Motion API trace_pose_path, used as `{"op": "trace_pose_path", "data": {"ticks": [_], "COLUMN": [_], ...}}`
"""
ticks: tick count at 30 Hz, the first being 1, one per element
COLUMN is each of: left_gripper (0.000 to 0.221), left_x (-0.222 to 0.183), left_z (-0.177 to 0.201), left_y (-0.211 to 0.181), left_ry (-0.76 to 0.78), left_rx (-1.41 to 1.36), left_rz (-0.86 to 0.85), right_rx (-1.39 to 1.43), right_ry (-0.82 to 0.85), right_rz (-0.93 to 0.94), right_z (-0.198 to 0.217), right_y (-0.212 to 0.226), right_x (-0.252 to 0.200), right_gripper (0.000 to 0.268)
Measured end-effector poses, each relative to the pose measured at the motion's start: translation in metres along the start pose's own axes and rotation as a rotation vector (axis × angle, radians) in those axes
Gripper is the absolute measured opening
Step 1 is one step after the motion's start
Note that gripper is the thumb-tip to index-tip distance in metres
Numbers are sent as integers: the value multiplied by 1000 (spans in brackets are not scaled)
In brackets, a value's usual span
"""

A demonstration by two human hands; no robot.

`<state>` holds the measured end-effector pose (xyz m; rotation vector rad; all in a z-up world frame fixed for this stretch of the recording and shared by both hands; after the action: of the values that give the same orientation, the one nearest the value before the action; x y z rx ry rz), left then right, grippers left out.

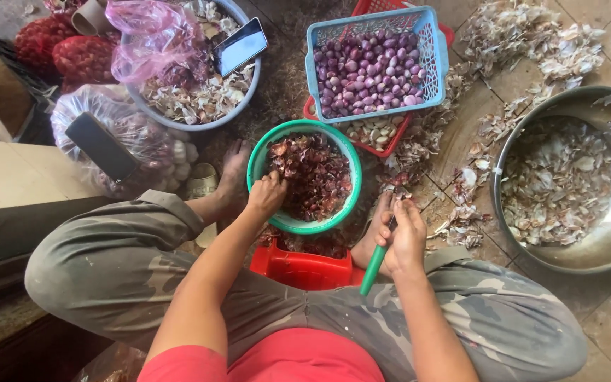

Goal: Peeling the outer skin of shallots using a small knife to trim the ends and fingers to remove the dry layers.

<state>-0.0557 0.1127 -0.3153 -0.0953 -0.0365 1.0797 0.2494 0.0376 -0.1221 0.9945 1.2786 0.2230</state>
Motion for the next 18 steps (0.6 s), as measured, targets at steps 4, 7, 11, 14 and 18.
{"op": "trace_pose_path", "data": {"ticks": [4,7,11,14,18], "left_gripper": [11,15,13,9,10], "left_x": [3,3,-1,-3,-3], "left_z": [6,32,8,11,13], "left_y": [5,14,28,12,-10], "left_ry": [24,92,221,174,73], "left_rx": [-73,-257,-305,-243,-106], "left_rz": [-14,86,134,12,-91], "right_rx": [-2,15,6,1,7], "right_ry": [2,32,96,99,94], "right_rz": [-9,-19,-19,5,20], "right_z": [-1,-10,-26,-24,-21], "right_y": [-2,-4,4,2,-2], "right_x": [-3,-6,-17,-17,-13], "right_gripper": [17,13,22,31,39]}}
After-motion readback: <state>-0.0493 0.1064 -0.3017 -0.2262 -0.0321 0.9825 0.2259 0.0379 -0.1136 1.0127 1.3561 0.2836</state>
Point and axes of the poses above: each hand's wrist, its own x-axis towards the middle knuckle, its own z-axis out of the back of the hand, y = z × x, the point moved 8 cm from there along x, towards the middle knuckle, and after that the axes turned 11 degrees about -x, right-handed, at the moved point
